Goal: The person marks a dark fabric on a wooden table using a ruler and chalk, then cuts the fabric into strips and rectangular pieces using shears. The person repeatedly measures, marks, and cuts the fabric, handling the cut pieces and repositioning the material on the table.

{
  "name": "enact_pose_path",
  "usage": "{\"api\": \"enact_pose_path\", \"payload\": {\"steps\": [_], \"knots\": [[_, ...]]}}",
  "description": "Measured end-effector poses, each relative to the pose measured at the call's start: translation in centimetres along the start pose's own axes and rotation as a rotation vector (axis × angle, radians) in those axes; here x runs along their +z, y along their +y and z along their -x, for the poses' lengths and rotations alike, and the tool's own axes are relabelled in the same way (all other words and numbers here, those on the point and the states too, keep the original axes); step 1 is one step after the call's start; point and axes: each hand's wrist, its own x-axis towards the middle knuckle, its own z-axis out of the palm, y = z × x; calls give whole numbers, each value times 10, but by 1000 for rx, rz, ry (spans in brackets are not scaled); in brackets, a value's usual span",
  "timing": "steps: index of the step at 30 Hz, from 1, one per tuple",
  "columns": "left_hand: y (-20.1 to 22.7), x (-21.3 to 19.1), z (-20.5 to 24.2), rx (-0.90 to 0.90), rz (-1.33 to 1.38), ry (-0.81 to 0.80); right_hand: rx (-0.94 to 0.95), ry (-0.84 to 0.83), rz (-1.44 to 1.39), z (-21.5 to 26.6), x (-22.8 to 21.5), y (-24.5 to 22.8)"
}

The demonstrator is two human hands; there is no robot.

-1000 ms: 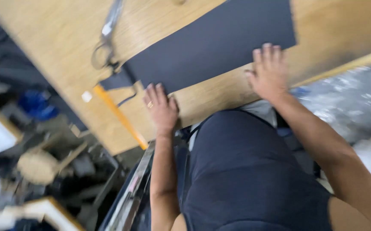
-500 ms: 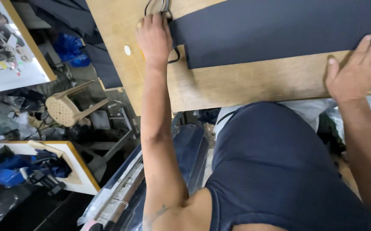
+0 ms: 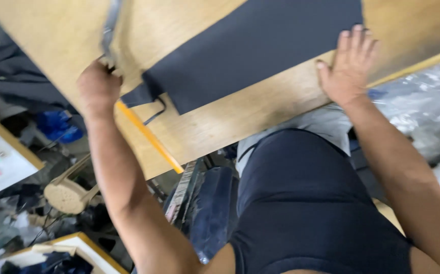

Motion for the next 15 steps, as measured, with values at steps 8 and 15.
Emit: {"api": "enact_pose_path", "payload": {"steps": [8, 15], "knots": [[158, 95, 153, -148, 613, -163, -142, 119, -176, -14, -48, 40], [392, 117, 271, -235, 903, -628, 187, -177, -850, -29, -79, 142]]}}
